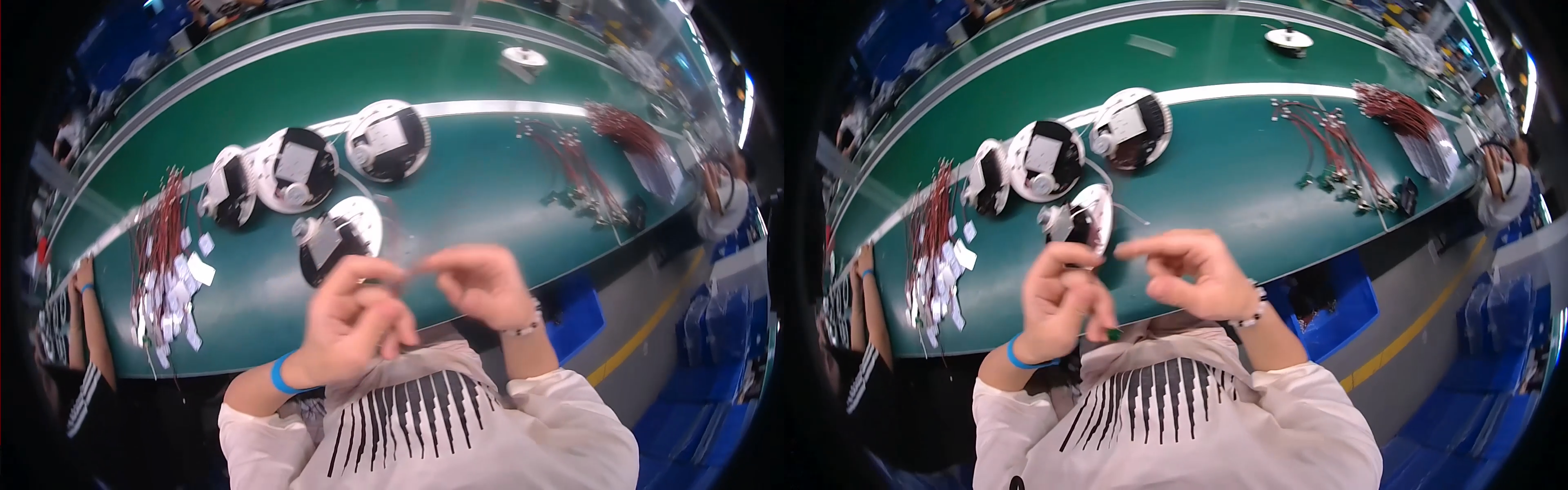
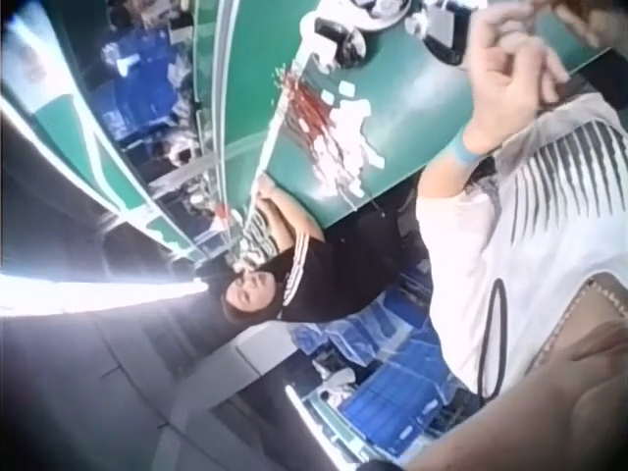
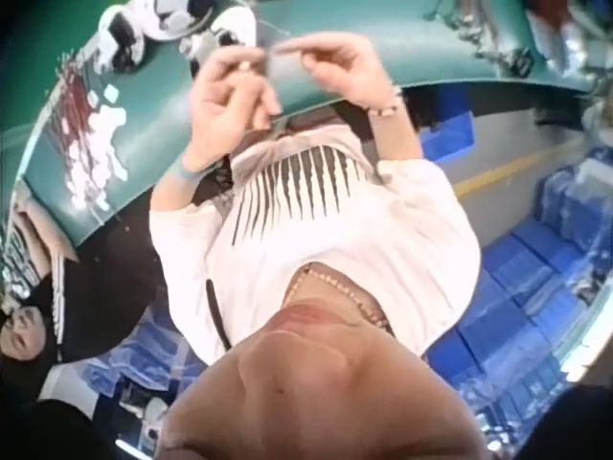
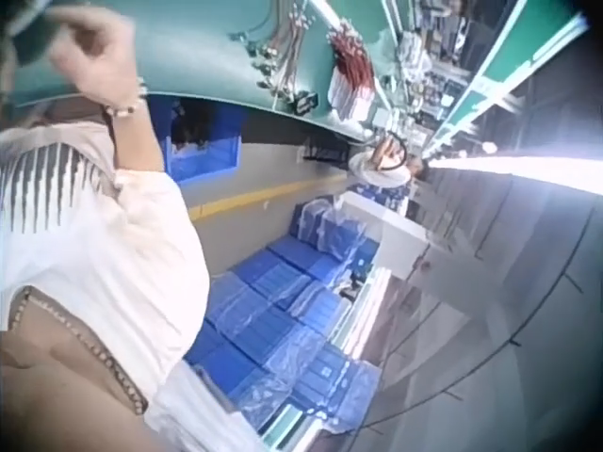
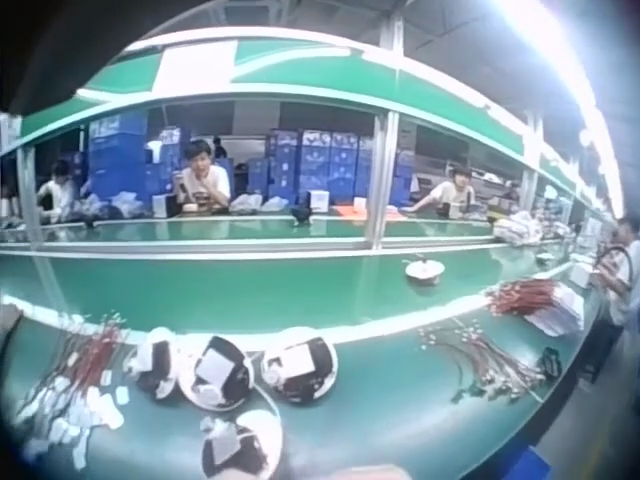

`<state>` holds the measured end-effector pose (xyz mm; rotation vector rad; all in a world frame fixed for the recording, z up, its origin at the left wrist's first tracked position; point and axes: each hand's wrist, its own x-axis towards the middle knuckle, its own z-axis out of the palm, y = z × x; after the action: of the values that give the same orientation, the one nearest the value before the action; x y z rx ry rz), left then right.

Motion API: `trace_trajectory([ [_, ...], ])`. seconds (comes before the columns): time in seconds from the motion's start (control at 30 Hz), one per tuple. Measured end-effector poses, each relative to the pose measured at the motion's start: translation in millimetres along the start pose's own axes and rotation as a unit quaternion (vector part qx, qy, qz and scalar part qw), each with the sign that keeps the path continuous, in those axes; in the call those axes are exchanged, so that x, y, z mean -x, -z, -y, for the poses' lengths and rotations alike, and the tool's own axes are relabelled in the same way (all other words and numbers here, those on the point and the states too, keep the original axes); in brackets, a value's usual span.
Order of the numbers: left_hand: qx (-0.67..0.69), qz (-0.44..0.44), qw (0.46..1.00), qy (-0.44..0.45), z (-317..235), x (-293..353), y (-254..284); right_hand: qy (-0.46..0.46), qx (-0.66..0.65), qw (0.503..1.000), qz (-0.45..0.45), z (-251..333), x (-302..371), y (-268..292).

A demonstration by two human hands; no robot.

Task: Manual assembly of electronic parts into plastic housings on a factory production line.

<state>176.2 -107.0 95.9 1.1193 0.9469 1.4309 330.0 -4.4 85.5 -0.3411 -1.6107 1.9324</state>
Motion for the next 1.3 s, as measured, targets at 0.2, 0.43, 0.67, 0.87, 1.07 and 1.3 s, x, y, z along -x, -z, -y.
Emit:
trace_trajectory([
  [0.2,0.027,0.048,0.998,0.021,31,12,-12,-0.018,0.057,0.997,0.051,-1,-14,5],
  [0.43,0.027,0.021,0.996,0.088,53,18,-14,0.172,-0.055,0.981,-0.075,-34,-23,-16],
  [0.67,-0.277,0.047,0.957,-0.068,11,-14,17,0.052,-0.393,0.918,-0.016,-7,-22,-12],
  [0.87,-0.193,0.022,0.981,-0.021,35,-7,9,-0.017,-0.294,0.953,-0.071,-20,-31,-17],
  [1.07,-0.465,-0.096,0.842,-0.257,-5,-24,19,-0.048,-0.103,0.993,-0.035,-21,-26,-27],
  [1.3,-0.459,-0.102,0.827,-0.310,-3,-29,31,0.043,0.113,0.992,-0.045,-19,-27,-31],
])
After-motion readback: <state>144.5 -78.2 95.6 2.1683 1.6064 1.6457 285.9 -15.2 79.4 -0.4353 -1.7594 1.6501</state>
